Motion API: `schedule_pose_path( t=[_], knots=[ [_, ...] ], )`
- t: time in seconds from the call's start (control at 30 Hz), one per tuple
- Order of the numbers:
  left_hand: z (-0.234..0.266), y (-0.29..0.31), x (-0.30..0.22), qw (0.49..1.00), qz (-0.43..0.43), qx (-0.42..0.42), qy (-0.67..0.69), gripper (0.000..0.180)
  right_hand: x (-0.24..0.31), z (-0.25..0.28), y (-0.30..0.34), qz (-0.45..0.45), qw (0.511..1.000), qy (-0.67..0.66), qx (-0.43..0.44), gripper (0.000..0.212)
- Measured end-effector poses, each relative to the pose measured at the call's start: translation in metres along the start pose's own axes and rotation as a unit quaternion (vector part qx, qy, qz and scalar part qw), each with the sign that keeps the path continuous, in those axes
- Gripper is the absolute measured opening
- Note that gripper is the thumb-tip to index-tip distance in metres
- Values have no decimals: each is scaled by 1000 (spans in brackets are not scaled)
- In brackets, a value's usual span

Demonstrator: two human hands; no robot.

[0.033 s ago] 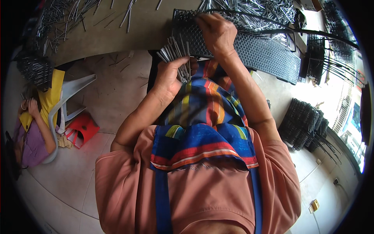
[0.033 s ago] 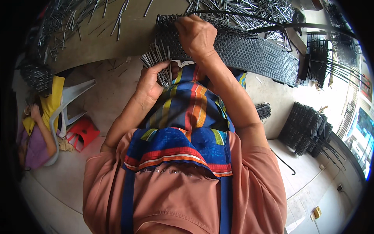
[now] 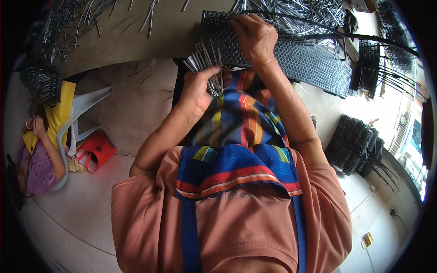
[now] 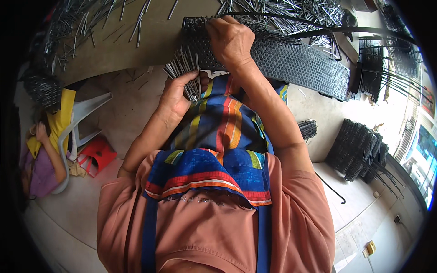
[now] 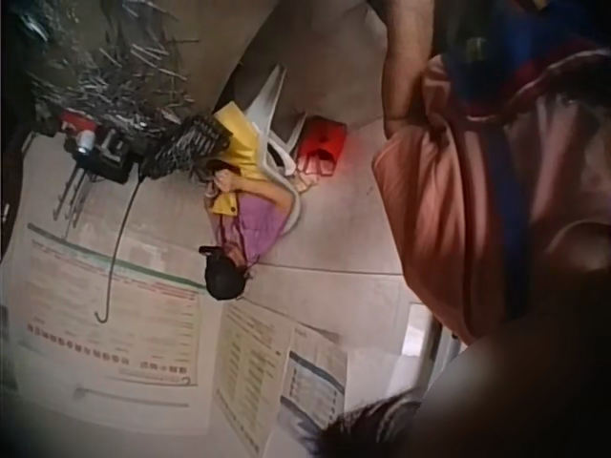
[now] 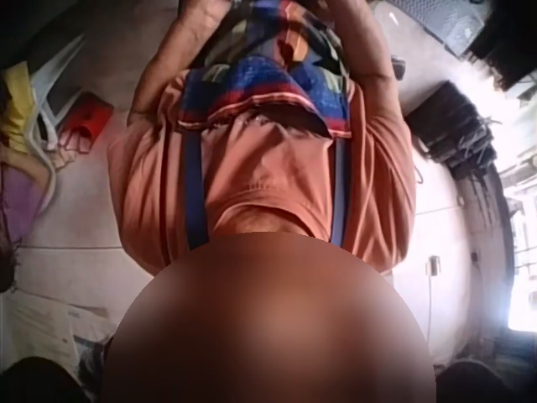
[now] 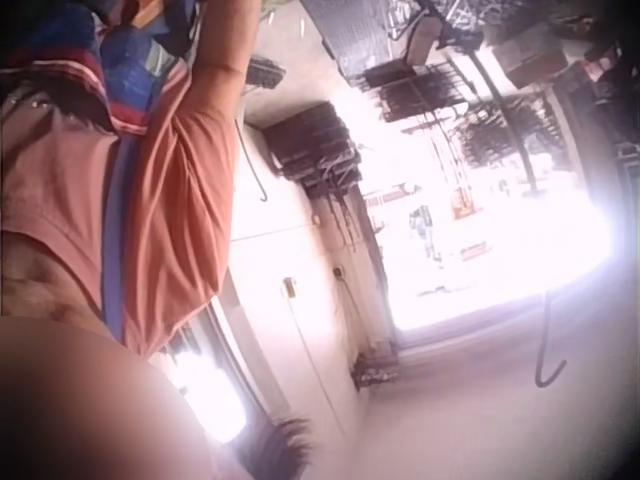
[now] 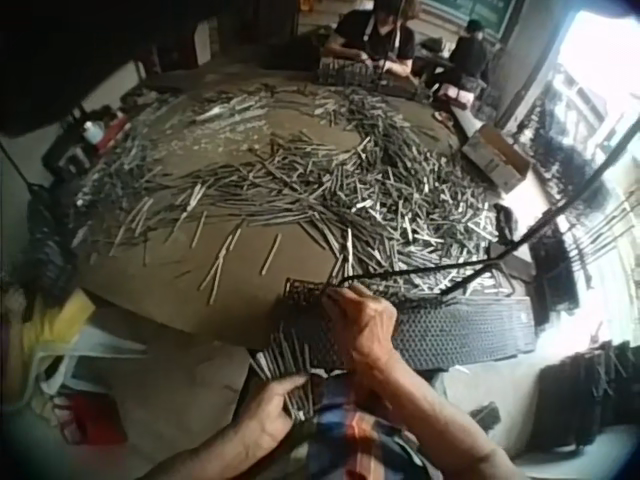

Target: Insert individual metal rods into a perforated metal grid or frame to assemble a mesh structure.

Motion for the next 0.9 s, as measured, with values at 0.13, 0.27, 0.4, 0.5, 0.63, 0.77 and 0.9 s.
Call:
schedule_pose_path(
  t=[0.13,0.27,0.4,0.5,0.63,0.77,0.9],
  knots=[
    [-1,-3,2,999,16,15,-32,18,10,-3,1,85,996,1,-5,15],
    [-5,-4,1,1000,0,12,-23,19,15,-8,1,100,993,52,29,20],
    [-11,-3,-3,999,-21,26,-16,22,-5,-9,12,-4,990,-98,97,20],
    [-15,-2,-1,999,-18,40,-14,25,-11,-27,34,-132,925,-258,247,21],
    [-18,7,2,988,-6,49,-148,21,-15,-35,52,-266,817,-420,294,14],
    [-8,10,14,989,39,44,-132,20,-15,-21,46,-301,797,-455,259,9],
    [16,10,35,991,117,22,-64,20,-24,11,26,-218,848,-483,-8,4]
  ],
)
Point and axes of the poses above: each hand's wrist, its own y-axis away from the middle knuckle, its own z-axis out of the back of the hand, x = y × z, the point moved 7 cm from there along -y, towards the middle knuckle, and after that the axes turned 8 degrees about x, right-handed, at the moved point
